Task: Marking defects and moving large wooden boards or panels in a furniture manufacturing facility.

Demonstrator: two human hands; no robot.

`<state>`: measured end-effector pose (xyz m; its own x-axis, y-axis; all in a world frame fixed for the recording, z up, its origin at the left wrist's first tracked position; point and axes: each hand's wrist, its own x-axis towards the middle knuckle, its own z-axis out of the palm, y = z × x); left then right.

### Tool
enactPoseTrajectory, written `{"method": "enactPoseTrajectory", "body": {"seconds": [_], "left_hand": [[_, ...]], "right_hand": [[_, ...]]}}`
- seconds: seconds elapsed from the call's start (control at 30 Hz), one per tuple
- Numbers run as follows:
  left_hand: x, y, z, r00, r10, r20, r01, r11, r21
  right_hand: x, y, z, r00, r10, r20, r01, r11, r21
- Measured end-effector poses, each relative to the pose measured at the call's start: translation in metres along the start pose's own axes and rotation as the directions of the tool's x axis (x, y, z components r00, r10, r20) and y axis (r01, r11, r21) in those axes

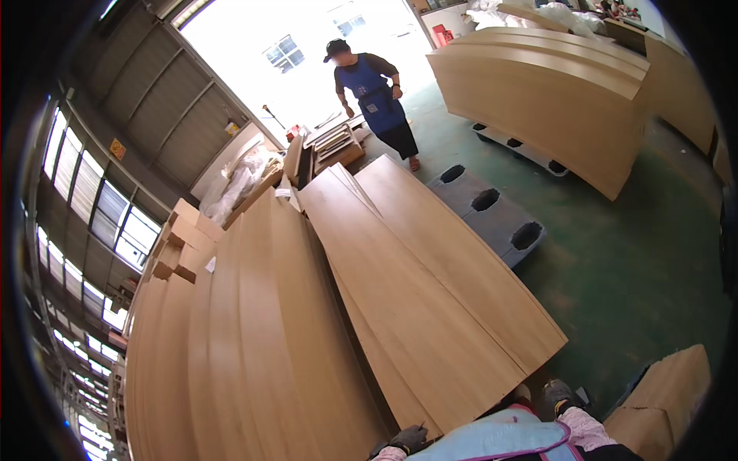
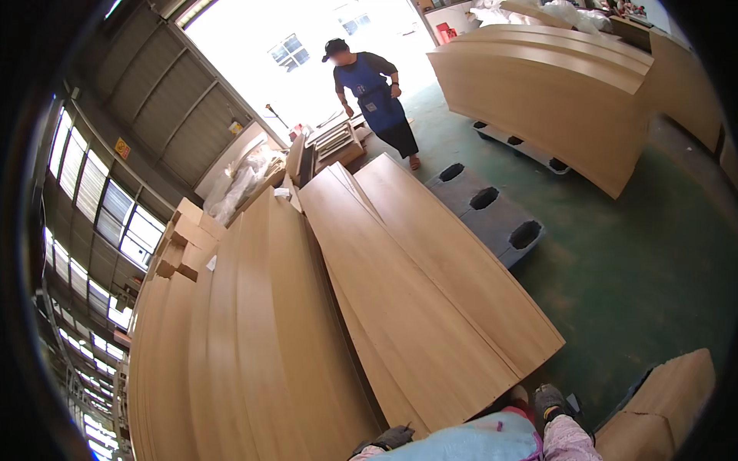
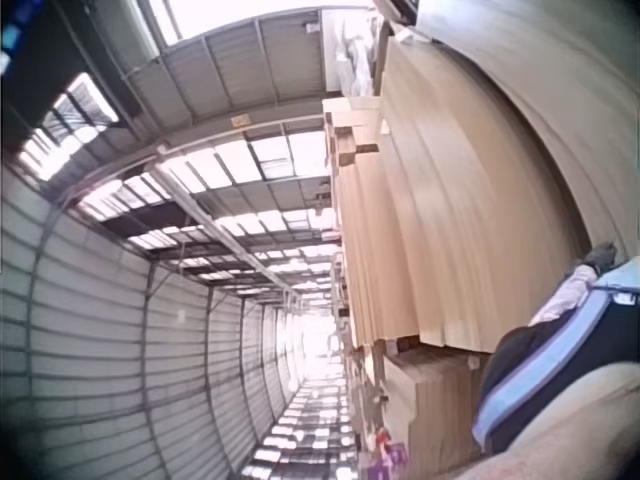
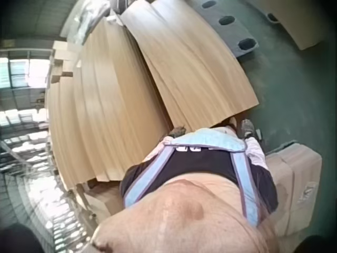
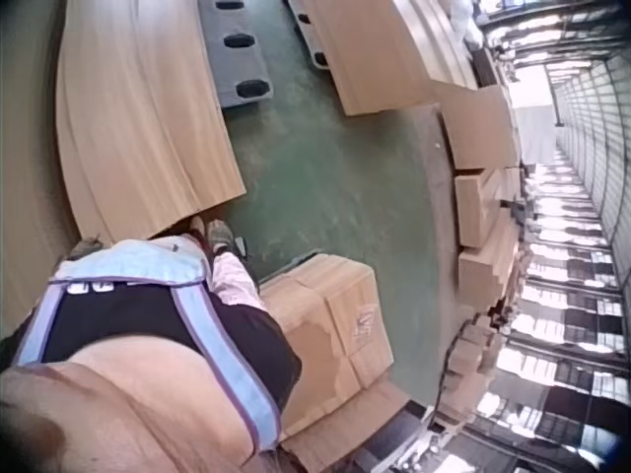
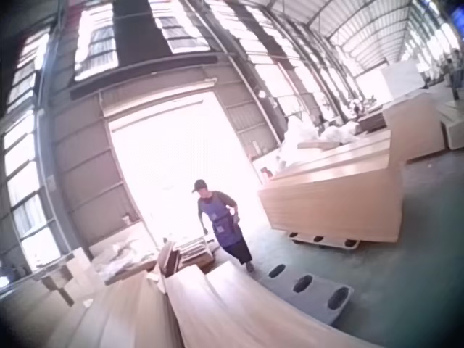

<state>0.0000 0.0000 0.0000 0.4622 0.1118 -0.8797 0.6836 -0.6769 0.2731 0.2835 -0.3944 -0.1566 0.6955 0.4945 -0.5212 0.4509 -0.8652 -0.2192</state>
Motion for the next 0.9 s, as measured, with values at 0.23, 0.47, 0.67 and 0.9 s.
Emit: {"method": "enactPoseTrajectory", "body": {"seconds": [0.23,0.47,0.67,0.9], "left_hand": [[0.029,0.015,0.023,0.953,-0.285,-0.101,0.233,0.906,-0.353],[0.087,0.089,0.007,0.958,-0.239,-0.161,0.156,0.899,-0.410],[0.123,0.118,0.016,0.955,-0.118,-0.271,0.043,0.963,-0.268],[0.140,0.106,0.024,0.949,-0.114,-0.294,0.031,0.961,-0.273]], "right_hand": [[0.028,-0.031,-0.026,0.988,0.137,-0.074,-0.095,0.905,0.414],[0.069,-0.047,-0.029,0.965,0.012,0.261,-0.101,0.937,0.333],[0.092,-0.023,0.020,0.898,-0.365,0.247,0.361,0.930,0.061],[0.093,-0.055,-0.019,0.932,0.053,0.359,-0.197,0.905,0.377]]}}
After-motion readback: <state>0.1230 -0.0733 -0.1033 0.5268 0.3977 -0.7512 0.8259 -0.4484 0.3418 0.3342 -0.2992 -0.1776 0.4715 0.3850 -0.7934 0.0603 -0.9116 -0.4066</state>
